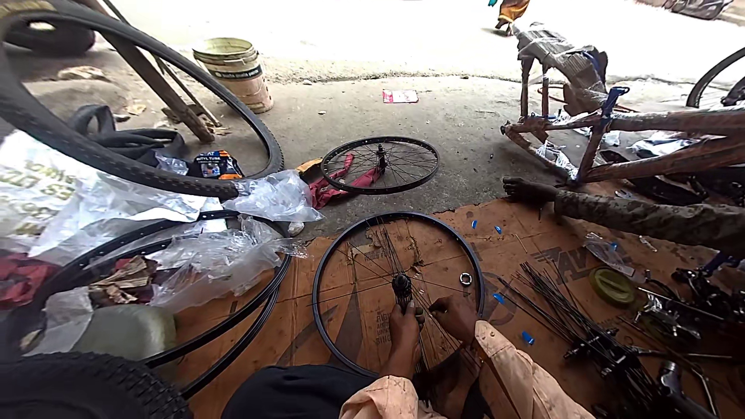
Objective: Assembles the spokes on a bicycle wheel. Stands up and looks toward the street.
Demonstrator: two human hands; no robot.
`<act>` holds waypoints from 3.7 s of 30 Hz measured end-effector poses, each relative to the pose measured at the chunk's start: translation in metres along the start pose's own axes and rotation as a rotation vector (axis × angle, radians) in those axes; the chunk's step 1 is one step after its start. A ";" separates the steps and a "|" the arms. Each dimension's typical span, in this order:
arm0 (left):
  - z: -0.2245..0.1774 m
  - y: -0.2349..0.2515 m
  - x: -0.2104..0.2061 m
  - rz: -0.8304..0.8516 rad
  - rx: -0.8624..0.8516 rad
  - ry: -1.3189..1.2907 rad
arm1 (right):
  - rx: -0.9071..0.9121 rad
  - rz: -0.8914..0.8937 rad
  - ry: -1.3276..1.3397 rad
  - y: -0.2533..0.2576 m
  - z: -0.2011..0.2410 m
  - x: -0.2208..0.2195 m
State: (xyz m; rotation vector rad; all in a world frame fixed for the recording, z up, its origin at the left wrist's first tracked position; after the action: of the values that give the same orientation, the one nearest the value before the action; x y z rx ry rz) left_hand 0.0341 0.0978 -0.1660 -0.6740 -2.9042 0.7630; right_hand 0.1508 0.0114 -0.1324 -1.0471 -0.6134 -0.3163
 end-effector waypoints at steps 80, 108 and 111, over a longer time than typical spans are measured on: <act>-0.003 -0.002 0.005 -0.080 -0.024 -0.130 | -0.223 0.223 0.874 -0.021 -0.017 -0.079; -0.005 -0.001 0.011 -0.063 -0.036 -0.102 | -0.288 0.209 0.937 -0.024 -0.015 -0.077; -0.004 -0.001 0.010 -0.081 -0.027 -0.119 | -0.253 0.228 0.958 -0.024 -0.015 -0.079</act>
State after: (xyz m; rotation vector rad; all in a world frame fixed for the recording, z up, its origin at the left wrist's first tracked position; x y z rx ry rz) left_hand 0.0255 0.1033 -0.1622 -0.5266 -3.0324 0.7809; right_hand 0.0812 -0.0163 -0.1689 -1.0513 0.4128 -0.6452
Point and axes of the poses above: each hand's wrist, its own y-axis towards the middle knuckle, its own x-axis out of the back of the hand, z = x × y, the point moved 7 cm from there along y, towards the middle knuckle, and after that the axes turned 15 degrees about -x, right-handed, at the moved point
